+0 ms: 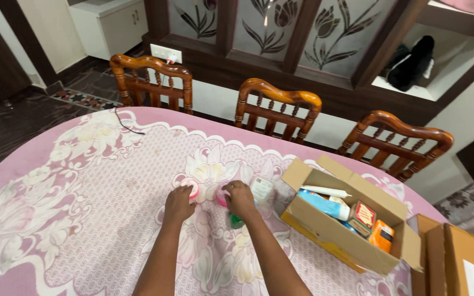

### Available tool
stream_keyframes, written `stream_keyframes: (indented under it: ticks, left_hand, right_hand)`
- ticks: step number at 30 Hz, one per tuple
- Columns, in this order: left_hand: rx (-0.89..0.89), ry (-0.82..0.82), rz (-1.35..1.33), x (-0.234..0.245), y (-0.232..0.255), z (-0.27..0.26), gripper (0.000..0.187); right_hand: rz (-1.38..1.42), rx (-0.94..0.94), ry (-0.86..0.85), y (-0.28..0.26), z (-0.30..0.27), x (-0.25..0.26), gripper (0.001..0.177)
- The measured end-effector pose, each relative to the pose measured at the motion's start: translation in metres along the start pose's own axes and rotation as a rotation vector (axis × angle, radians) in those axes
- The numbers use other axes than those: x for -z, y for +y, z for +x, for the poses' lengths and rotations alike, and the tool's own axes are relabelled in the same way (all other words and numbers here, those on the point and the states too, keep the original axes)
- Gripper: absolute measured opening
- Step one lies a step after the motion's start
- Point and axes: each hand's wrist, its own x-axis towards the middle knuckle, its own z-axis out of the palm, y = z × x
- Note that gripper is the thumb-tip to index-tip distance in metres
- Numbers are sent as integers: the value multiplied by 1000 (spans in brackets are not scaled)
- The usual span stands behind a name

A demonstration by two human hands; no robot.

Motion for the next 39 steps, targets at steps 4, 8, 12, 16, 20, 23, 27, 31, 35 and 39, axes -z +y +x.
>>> stream_keyframes:
  ticks: [4, 8, 12, 16, 20, 23, 27, 31, 35, 39]
  left_hand:
    - [106, -110, -5, -6, -20, -5, 76]
    - [136, -135, -39, -15, -34, -6, 84]
    - [135, -142, -44, -27, -44, -3, 96]
    - [188, -200, -76, -37, -48, 3, 105]
    - [215, -215, -107, -38, -49, 8, 116]
    - [237, -181, -151, -31, -45, 6, 127]
    - [309, -216, -193, -21, -40, 7, 139]
    - [323, -224, -173, -24, -40, 13, 138]
    - [322, -199, -179, -36, -43, 13, 136]
    - [297, -163, -181, -52, -52, 15, 133]
  right_hand:
    - [52, 25, -66, -12, 7, -34, 26]
    - [84, 56, -91, -23, 13, -66, 27]
    - [96, 60, -107, -27, 18, -91, 31]
    - [72, 48, -147, -26, 24, -113, 45]
    - [50, -16, -227, -23, 31, -133, 57]
    - [37, -48, -246, -19, 34, -147, 62]
    - [41, -103, -277, -14, 44, -164, 70]
    - [-3, -173, -340, -15, 55, -176, 78]
    - [-20, -169, -348, -14, 61, -189, 81]
    - [-12, -113, -281, -11, 61, -196, 79]
